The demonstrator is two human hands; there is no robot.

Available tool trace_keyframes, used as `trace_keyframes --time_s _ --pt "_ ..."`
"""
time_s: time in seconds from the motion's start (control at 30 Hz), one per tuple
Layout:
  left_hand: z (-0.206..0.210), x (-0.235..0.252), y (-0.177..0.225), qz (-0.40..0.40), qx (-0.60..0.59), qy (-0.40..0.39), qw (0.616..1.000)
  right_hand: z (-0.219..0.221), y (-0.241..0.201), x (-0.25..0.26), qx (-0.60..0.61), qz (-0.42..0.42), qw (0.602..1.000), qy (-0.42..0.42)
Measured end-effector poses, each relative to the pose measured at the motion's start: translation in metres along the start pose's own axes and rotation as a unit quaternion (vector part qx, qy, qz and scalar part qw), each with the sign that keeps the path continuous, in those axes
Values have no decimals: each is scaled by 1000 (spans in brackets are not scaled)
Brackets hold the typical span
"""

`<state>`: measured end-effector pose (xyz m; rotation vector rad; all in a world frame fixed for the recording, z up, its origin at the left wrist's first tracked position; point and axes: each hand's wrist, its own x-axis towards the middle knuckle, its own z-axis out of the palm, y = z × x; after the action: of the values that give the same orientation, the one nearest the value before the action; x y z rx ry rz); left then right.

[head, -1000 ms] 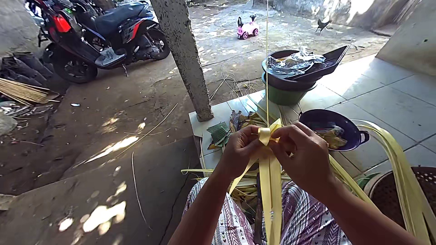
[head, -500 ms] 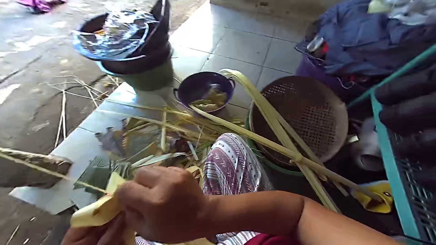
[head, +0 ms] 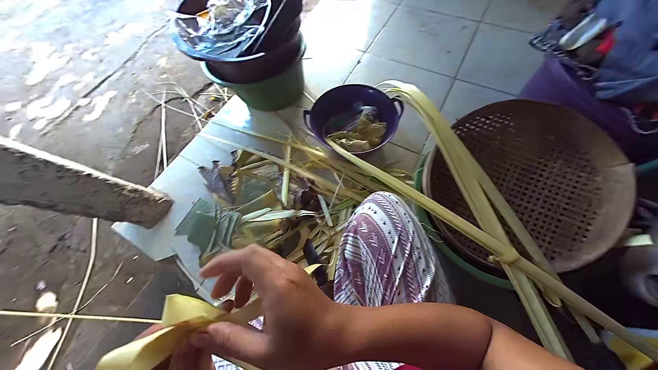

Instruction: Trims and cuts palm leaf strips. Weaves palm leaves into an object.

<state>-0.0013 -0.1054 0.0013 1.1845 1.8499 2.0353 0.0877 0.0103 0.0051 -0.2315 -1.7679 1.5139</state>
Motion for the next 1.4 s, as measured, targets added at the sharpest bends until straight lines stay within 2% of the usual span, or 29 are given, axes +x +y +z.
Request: trace_keyframes --time_s 0.1,0.27,0.4,0.57,0.67,0.73,0.8,0.93,1.0,1.07,1.17,1.23,1.4 --pt "-10 -7 7 -2 21 6 1000 13 2 3 54 3 998 -43" --pt "-16 -15 1 8 38 36 999 21 10 3 28 -18 999 -39" --pt "-14 -15 -5 -58 2 -7 998 14 21 5 9 -7 999 -40" --pt "-4 -11 -25 -68 -22 5 997 5 30 6 17 26 999 -32" --pt "2 -7 -30 -97 -59 -3 993 -3 38 7 48 51 995 -65" --pt "4 -6 -37 -116 -67 -7 991 -19 45 14 39 54 991 -113" --pt "7 -1 -45 -146 -57 -2 988 -49 56 31 -22 58 990 -125" --pt "19 25 -58 -227 -27 40 973 -127 77 83 -178 101 978 -47" --pt "19 39 -62 -258 -17 44 965 -142 75 94 -196 101 975 -16" --pt "22 51 -62 -261 -14 38 964 -131 68 88 -177 104 978 -40" --pt "27 65 -49 -239 9 14 971 -92 71 64 -115 133 976 -131" --pt "29 70 -36 -215 28 -6 976 -71 72 56 -101 116 975 -159" --pt "20 74 -5 -145 71 -40 986 -46 41 67 -60 55 991 -104"
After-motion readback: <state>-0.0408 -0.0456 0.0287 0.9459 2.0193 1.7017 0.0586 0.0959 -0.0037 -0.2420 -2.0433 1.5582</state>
